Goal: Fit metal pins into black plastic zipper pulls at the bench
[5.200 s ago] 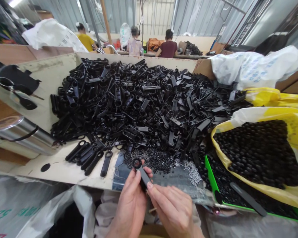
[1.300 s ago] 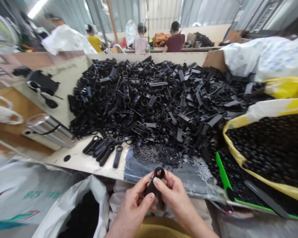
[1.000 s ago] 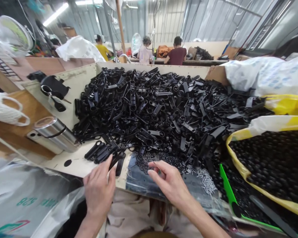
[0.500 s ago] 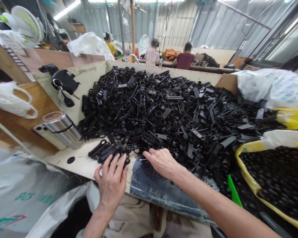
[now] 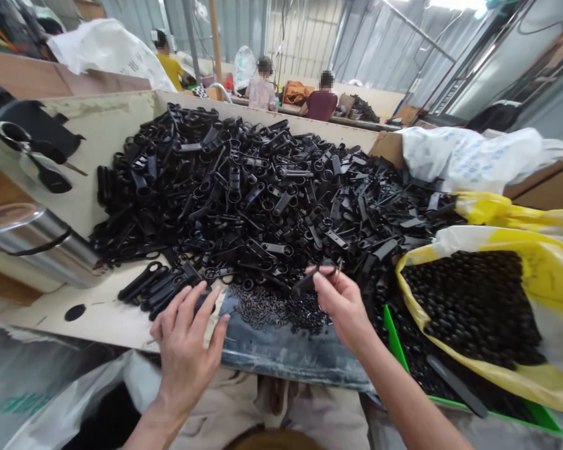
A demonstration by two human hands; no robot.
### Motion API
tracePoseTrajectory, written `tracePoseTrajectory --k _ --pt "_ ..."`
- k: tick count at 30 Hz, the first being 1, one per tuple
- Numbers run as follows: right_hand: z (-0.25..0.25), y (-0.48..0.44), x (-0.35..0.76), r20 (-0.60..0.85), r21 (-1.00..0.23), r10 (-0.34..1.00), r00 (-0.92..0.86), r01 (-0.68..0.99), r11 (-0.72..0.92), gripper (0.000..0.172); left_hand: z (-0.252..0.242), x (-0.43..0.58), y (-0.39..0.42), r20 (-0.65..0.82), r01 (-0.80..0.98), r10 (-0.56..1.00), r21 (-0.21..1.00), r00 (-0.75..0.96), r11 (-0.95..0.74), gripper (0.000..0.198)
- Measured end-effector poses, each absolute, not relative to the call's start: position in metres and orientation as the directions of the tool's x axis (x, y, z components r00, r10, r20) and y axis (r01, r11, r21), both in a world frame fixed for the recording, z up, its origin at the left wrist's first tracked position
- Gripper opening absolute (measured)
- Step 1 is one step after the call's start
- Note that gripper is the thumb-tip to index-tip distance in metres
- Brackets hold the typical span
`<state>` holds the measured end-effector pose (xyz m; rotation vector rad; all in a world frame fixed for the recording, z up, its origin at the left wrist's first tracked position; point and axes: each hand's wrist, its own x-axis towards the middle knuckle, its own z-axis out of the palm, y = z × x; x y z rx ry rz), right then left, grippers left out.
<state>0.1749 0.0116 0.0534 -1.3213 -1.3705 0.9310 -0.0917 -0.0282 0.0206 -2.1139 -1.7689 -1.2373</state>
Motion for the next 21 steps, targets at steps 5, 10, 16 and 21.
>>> tracePoseTrajectory --k 5,10,16,21 --pt "0.045 -0.064 0.159 -0.209 -0.977 0.913 -0.351 0.039 -0.209 0.044 0.033 -0.043 -0.063 -0.031 0.302 0.984 0.953 0.174 -0.024 0.05" --pt "0.038 -0.074 0.146 -0.27 -0.958 0.903 -0.336 0.188 -0.216 0.021 0.031 -0.017 -0.075 -0.507 -0.112 0.802 0.819 0.317 0.562 0.054" --pt "0.058 -0.004 0.134 0.088 -0.674 0.915 -0.393 0.653 0.345 0.021 0.044 -0.038 -0.062 -0.546 -0.324 0.829 0.768 0.121 0.553 0.06" --pt "0.072 0.052 0.1 -0.069 -0.164 0.775 -0.629 0.773 0.613 0.022 0.043 -0.054 -0.068 -0.564 -0.42 0.812 0.707 0.15 0.569 0.053"
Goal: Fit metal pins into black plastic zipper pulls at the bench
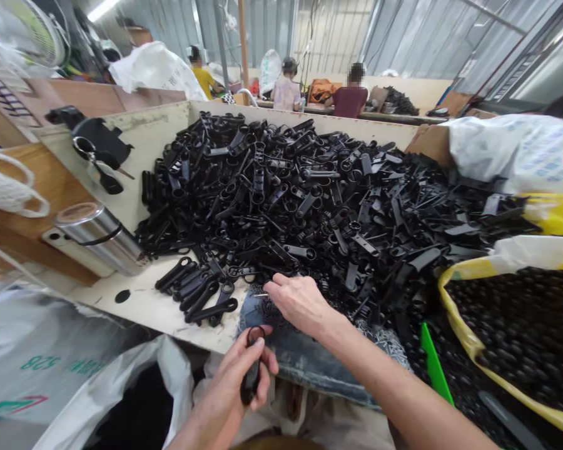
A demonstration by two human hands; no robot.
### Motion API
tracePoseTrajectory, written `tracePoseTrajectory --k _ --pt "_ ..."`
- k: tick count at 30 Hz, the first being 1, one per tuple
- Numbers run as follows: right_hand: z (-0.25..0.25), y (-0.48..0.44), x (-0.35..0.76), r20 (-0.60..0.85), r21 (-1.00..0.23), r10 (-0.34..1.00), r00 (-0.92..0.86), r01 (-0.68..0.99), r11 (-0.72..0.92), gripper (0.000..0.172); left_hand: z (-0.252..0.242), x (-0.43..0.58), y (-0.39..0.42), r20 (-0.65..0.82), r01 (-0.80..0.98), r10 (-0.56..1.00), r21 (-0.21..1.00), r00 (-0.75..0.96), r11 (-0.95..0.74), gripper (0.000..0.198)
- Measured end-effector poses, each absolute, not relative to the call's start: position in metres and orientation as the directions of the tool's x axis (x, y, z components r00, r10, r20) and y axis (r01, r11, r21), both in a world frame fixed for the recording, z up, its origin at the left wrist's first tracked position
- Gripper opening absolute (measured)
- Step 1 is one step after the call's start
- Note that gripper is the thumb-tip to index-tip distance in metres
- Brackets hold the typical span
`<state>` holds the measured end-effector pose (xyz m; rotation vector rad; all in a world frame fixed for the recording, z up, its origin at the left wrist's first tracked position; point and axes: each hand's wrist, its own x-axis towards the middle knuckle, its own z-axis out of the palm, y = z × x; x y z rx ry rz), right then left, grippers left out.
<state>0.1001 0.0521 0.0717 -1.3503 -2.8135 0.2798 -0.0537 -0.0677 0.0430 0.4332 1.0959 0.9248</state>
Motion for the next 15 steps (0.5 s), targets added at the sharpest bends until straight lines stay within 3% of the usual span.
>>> tracePoseTrajectory --k 6,11,13,15 --pt "0.068 0.066 0.095 -0.12 -0.072 0.73 -0.673 0.739 0.67 0.018 0.046 -0.065 -0.066 -0.609 -0.555 0.733 0.512 0.303 0.655 0.04" --pt "0.071 0.058 0.113 -0.081 -0.079 0.731 -0.678 0.735 0.674 0.022 0.045 -0.069 -0.06 -0.607 -0.602 0.72 0.449 0.336 0.66 0.041" --pt "0.07 0.047 0.125 0.041 -0.186 0.759 -0.649 0.742 0.644 0.023 0.044 -0.068 -0.061 -0.619 -0.597 0.717 0.455 0.321 0.661 0.041" --pt "0.064 0.031 0.139 0.214 -0.426 0.815 -0.539 0.699 0.574 0.021 0.043 -0.065 -0.063 -0.631 -0.583 0.716 0.474 0.298 0.66 0.041"
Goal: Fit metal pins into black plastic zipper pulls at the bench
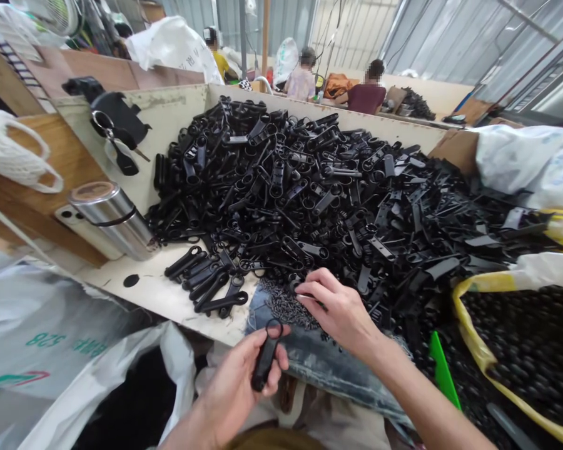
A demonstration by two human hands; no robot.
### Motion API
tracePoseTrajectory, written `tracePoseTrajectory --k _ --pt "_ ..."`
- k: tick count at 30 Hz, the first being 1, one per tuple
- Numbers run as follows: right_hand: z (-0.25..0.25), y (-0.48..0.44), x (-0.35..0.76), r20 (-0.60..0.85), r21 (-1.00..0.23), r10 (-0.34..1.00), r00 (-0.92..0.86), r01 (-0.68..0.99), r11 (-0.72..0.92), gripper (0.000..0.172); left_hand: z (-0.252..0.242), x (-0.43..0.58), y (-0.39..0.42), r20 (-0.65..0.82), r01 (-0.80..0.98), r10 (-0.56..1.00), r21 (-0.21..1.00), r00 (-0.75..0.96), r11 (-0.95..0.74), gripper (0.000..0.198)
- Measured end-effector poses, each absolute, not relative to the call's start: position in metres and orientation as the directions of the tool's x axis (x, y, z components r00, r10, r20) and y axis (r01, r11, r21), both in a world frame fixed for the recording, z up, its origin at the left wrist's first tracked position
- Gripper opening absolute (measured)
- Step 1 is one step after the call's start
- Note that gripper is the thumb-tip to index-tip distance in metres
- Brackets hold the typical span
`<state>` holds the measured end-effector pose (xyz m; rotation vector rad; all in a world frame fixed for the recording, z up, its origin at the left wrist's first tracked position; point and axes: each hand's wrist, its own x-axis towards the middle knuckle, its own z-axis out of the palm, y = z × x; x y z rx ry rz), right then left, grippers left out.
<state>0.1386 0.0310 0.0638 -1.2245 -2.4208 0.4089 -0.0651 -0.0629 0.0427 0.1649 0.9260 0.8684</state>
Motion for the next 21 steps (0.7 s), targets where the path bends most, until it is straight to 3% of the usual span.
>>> tracePoseTrajectory --k 1,3,6,8,10,15,21 --pt "0.059 0.021 0.145 0.264 -0.566 0.853 -0.451 0.643 0.515 0.019 0.042 -0.062 -0.064 -0.632 -0.574 0.719 0.487 0.288 0.658 0.042" --pt "0.049 0.0 0.157 0.22 -0.793 0.93 -0.294 0.502 0.346 0.019 0.041 -0.054 -0.065 -0.623 -0.554 0.727 0.511 0.288 0.657 0.046" --pt "0.034 -0.031 0.167 0.007 -0.947 0.989 -0.146 0.315 0.053 0.027 0.042 -0.039 -0.067 -0.58 -0.522 0.741 0.539 0.338 0.661 0.052" --pt "0.029 -0.047 0.171 -0.065 -0.972 0.994 -0.089 0.231 -0.043 0.04 0.042 -0.03 -0.068 -0.548 -0.5 0.746 0.558 0.378 0.663 0.053" --pt "0.027 -0.058 0.173 -0.039 -0.977 0.996 -0.084 0.21 -0.021 0.047 0.043 -0.023 -0.07 -0.529 -0.475 0.746 0.576 0.404 0.666 0.053" --pt "0.029 -0.067 0.176 0.125 -0.947 0.977 -0.174 0.272 0.169 0.029 0.045 -0.016 -0.075 -0.514 -0.413 0.741 0.618 0.431 0.669 0.053" --pt "0.023 -0.069 0.175 0.187 -0.9 0.954 -0.233 0.349 0.262 0.028 0.049 -0.016 -0.079 -0.556 -0.371 0.733 0.633 0.392 0.679 0.054"
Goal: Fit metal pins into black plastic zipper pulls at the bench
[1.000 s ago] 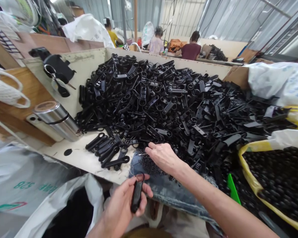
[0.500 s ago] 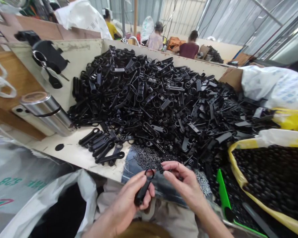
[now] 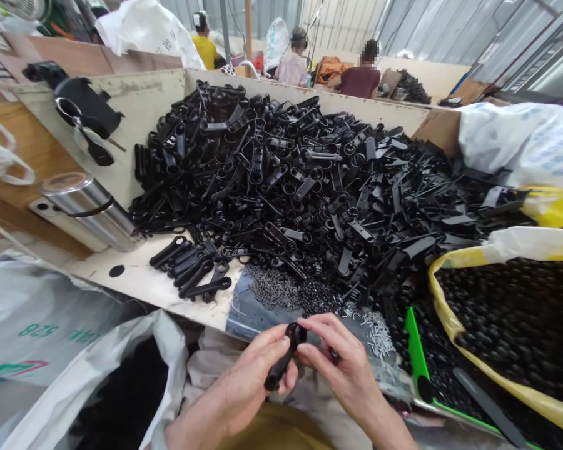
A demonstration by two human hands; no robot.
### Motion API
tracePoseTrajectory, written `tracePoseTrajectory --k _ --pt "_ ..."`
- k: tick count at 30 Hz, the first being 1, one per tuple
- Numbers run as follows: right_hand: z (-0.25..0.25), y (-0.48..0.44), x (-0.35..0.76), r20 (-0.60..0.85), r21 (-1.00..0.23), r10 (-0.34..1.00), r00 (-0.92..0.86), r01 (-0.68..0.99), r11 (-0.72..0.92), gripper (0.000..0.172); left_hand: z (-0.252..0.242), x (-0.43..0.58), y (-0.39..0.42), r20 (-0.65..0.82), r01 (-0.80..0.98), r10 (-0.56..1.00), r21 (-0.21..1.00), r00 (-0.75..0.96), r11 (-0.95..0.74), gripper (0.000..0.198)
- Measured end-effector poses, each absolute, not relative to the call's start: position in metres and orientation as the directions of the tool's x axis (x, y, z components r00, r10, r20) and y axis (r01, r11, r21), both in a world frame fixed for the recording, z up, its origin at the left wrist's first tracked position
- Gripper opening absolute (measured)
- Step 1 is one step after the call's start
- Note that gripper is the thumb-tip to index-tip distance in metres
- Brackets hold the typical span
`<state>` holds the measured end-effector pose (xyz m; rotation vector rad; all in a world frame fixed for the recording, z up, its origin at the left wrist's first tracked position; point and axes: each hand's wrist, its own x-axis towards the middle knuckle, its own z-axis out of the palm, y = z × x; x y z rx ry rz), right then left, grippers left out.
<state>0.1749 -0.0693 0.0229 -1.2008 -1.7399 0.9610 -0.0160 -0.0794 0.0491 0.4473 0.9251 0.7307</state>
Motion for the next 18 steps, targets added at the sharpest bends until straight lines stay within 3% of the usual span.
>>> tracePoseTrajectory --k 5,9,14,18 --pt "0.021 -0.077 0.167 0.267 -0.852 0.954 -0.14 0.429 0.301 0.018 0.048 -0.015 -0.082 -0.542 -0.338 0.735 0.659 0.407 0.672 0.027" --pt "0.023 -0.085 0.159 0.302 -0.819 0.952 -0.06 0.494 0.291 0.013 0.039 -0.016 -0.087 -0.485 -0.216 0.794 0.786 0.367 0.58 0.012" --pt "0.023 -0.092 0.151 0.358 -0.774 0.933 -0.027 0.551 0.313 0.012 0.042 -0.017 -0.088 -0.436 0.043 0.817 0.889 0.378 0.455 0.016" --pt "0.024 -0.096 0.147 0.417 -0.74 0.909 -0.016 0.575 0.35 0.014 0.047 -0.012 -0.09 -0.411 0.117 0.832 0.91 0.372 0.398 0.028"
